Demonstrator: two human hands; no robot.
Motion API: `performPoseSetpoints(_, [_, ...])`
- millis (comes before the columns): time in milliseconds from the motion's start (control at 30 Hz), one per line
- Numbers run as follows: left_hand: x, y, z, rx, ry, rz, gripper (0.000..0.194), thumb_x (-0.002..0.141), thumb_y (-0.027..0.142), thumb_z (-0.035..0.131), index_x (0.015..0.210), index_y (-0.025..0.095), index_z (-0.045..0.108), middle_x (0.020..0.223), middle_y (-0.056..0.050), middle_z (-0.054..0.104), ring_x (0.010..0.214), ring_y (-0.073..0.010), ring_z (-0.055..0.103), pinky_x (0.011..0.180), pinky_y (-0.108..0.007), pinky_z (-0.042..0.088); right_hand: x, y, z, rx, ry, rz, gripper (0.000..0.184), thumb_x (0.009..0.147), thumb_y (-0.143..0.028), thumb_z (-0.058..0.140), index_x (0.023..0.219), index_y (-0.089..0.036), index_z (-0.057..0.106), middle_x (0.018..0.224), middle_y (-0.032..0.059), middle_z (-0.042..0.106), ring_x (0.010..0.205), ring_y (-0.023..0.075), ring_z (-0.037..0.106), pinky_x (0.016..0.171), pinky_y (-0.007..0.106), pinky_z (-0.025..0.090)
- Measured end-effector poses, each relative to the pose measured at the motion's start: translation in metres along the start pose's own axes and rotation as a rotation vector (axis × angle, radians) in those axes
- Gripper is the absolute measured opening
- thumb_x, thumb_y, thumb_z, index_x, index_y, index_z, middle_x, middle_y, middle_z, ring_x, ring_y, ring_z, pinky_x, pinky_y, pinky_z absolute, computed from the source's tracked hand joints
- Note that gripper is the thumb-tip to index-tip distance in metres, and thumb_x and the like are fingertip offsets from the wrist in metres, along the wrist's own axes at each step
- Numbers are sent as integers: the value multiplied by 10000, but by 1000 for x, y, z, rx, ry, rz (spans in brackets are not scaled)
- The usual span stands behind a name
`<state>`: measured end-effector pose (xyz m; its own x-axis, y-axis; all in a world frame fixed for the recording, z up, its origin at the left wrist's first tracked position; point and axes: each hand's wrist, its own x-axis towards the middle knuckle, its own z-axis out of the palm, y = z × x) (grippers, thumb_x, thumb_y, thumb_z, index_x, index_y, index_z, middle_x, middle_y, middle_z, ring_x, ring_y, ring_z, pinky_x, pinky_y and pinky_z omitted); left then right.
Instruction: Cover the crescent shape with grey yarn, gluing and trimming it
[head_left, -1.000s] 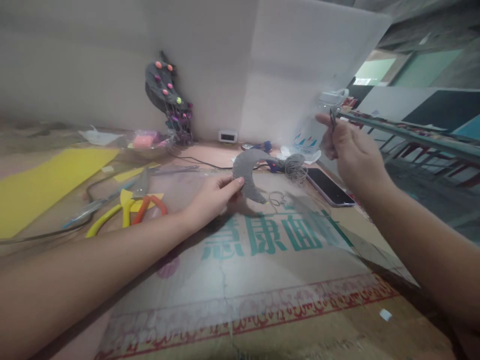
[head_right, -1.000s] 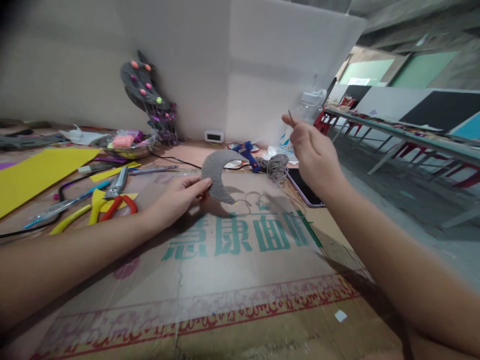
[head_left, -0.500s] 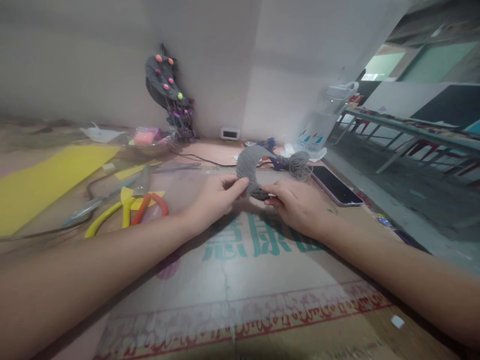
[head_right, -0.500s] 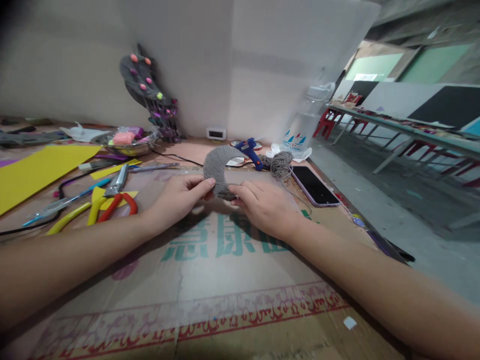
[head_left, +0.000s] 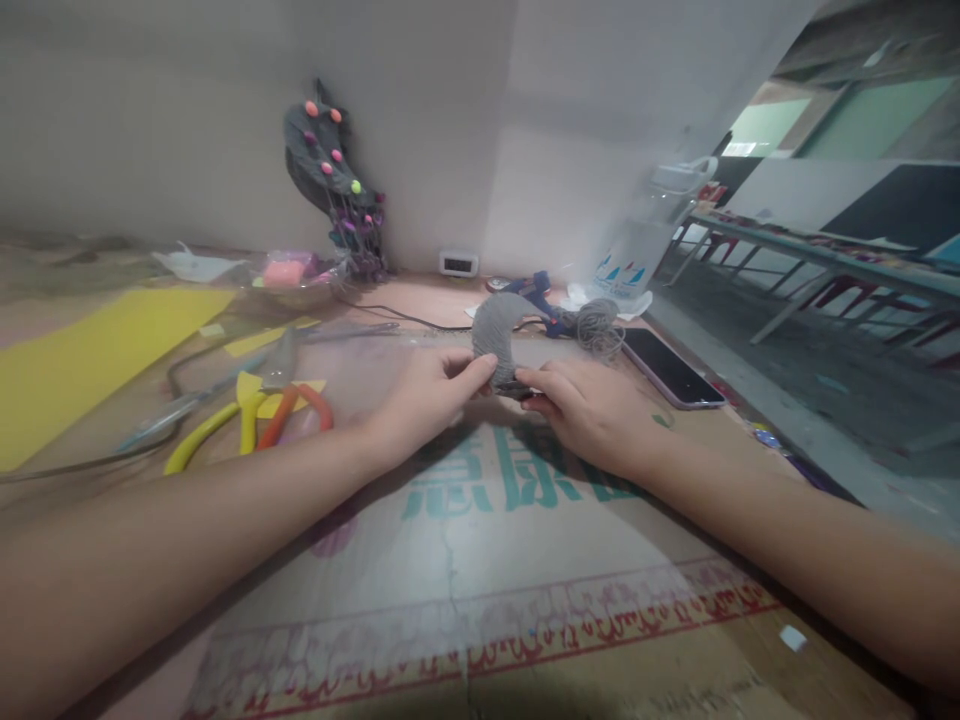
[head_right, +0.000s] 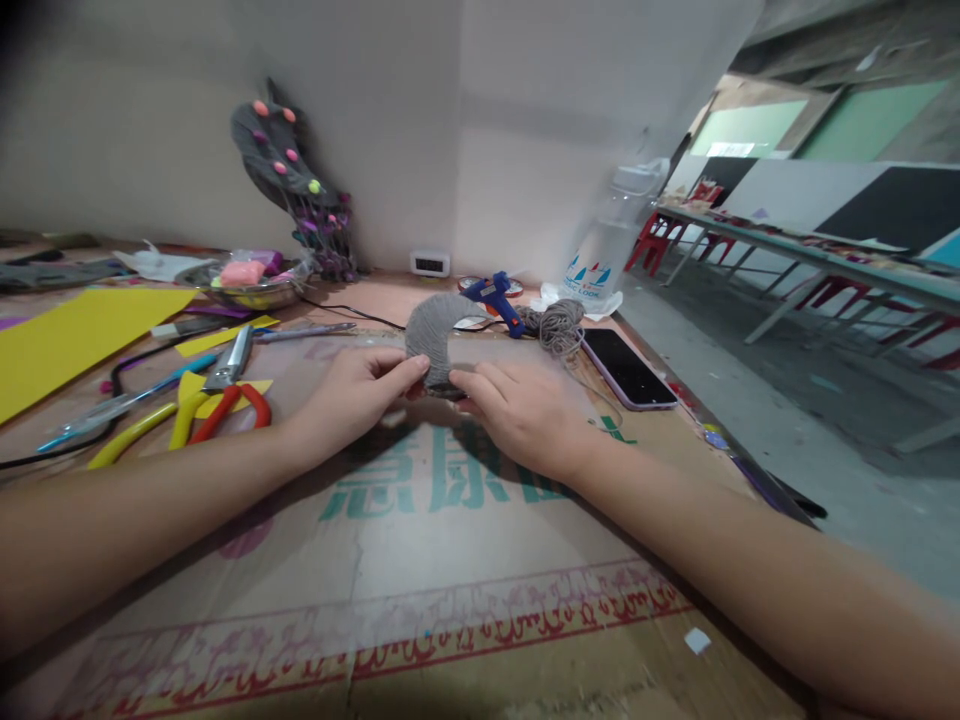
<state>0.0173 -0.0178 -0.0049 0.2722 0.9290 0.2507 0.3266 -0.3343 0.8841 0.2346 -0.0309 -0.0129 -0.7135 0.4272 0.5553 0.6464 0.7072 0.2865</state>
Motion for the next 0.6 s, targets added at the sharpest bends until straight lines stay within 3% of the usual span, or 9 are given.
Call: performPoseSetpoints(600, [-1,2,-1,41,-17,32,368,847,404,538,563,172,564,513,38,489,520,-111,436,503,-236,317,1,0,-2,-59,20,-68,238,1010,-269,441,1096,-135,618,809,55,666,709,180,563,610,303,362])
